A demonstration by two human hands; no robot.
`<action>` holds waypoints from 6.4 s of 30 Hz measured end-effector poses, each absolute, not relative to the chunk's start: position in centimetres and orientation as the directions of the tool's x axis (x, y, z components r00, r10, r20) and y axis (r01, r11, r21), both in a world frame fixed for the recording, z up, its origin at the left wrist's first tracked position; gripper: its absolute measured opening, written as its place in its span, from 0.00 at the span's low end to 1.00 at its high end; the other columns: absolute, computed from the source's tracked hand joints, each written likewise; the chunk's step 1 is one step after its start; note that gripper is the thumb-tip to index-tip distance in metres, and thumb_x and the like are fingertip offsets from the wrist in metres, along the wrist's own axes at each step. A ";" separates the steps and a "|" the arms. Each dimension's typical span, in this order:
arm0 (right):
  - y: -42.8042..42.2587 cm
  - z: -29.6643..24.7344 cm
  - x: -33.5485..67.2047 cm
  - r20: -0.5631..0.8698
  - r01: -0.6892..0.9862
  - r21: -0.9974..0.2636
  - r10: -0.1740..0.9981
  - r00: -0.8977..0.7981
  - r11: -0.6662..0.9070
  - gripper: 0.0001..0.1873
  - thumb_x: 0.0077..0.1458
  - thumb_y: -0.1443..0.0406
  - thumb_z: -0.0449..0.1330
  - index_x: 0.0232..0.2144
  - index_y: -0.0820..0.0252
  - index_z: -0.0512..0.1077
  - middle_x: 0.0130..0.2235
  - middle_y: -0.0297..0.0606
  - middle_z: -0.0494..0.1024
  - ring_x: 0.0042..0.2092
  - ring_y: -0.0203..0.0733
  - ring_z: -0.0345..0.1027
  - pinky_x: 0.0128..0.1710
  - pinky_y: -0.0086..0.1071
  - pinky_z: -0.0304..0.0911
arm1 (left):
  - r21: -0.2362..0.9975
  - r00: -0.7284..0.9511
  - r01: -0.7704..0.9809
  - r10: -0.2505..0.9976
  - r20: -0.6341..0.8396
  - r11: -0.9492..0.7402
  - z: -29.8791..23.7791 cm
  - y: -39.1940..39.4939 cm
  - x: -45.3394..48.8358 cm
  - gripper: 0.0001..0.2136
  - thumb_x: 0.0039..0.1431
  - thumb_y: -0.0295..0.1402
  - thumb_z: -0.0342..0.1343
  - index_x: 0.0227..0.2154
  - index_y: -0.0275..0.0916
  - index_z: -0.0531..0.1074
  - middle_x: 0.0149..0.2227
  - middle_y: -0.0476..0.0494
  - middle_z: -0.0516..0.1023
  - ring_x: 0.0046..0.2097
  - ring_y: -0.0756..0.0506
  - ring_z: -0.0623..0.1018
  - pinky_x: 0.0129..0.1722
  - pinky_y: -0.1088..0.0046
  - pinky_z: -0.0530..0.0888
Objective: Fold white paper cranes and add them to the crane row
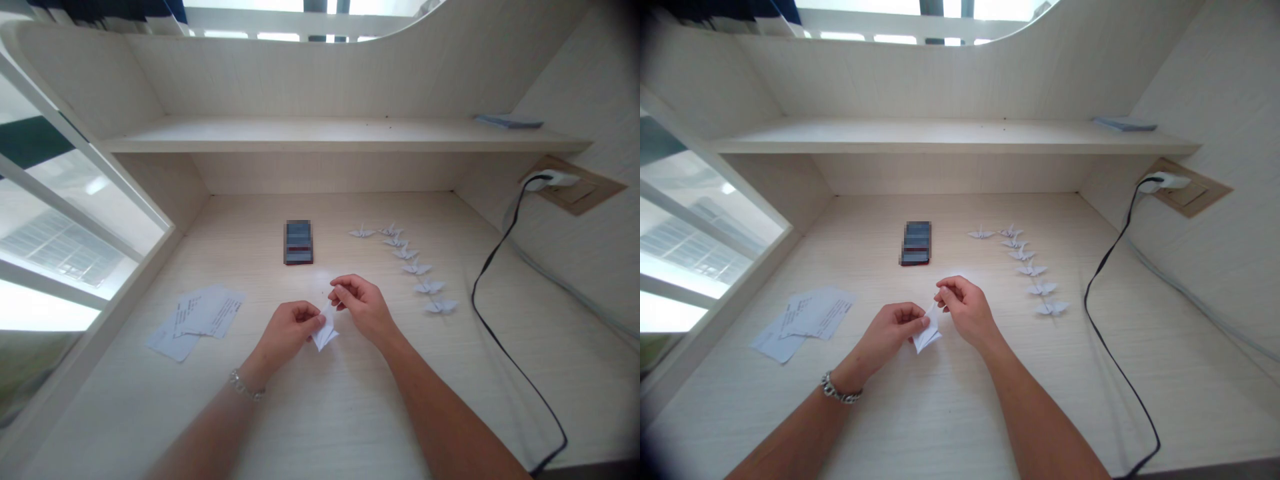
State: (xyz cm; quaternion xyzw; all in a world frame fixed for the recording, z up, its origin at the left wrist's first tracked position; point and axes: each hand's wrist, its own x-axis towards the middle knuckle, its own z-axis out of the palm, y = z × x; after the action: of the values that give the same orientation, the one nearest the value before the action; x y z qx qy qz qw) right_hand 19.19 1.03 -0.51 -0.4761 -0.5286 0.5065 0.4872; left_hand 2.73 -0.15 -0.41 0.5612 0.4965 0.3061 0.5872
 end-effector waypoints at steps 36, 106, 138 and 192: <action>0.5 -1.1 17.6 -0.119 -0.118 -0.982 0.973 -0.198 -0.144 0.13 0.40 0.63 0.65 0.30 0.61 0.68 0.28 0.34 0.74 0.27 0.35 0.68 0.25 0.28 0.64 | 0.988 0.161 -0.048 0.977 -0.137 0.146 -0.7 0.1 2.6 0.13 0.45 0.33 0.61 0.35 0.33 0.72 0.32 0.42 0.77 0.31 0.48 0.75 0.29 0.73 0.73; 0.6 -0.7 18.4 -0.250 -0.186 -0.936 0.938 -0.242 -0.298 0.09 0.39 0.67 0.64 0.27 0.64 0.77 0.28 0.39 0.77 0.31 0.39 0.69 0.30 0.31 0.66 | 0.973 0.177 -0.137 0.971 -0.159 0.184 -0.3 0.1 2.2 0.04 0.47 0.27 0.57 0.27 0.34 0.75 0.27 0.44 0.76 0.31 0.48 0.74 0.33 0.72 0.72; 0.8 -1.5 17.5 -0.078 -0.166 -0.983 0.996 -0.035 -0.083 0.11 0.40 0.64 0.65 0.27 0.61 0.67 0.22 0.30 0.73 0.24 0.35 0.68 0.24 0.29 0.66 | 0.979 0.206 0.057 0.957 -0.203 0.195 0.1 -0.2 2.9 0.17 0.42 0.28 0.62 0.38 0.34 0.67 0.20 0.52 0.72 0.25 0.48 0.76 0.28 0.73 0.72; 0.6 -1.8 17.7 -0.062 0.074 -0.996 0.985 -0.161 -0.051 0.11 0.47 0.57 0.60 0.25 0.61 0.71 0.23 0.32 0.71 0.26 0.35 0.63 0.26 0.29 0.59 | 0.998 0.065 -0.044 0.997 -0.039 0.042 -0.1 0.2 2.2 0.17 0.46 0.32 0.60 0.41 0.37 0.69 0.28 0.46 0.78 0.30 0.49 0.75 0.33 0.73 0.71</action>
State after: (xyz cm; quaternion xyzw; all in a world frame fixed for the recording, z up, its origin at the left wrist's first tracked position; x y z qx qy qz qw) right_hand 17.65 0.58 -1.78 -0.4882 -0.5420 0.5357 0.4254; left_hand 2.20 0.16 -0.08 0.4943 0.4820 0.4847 0.5370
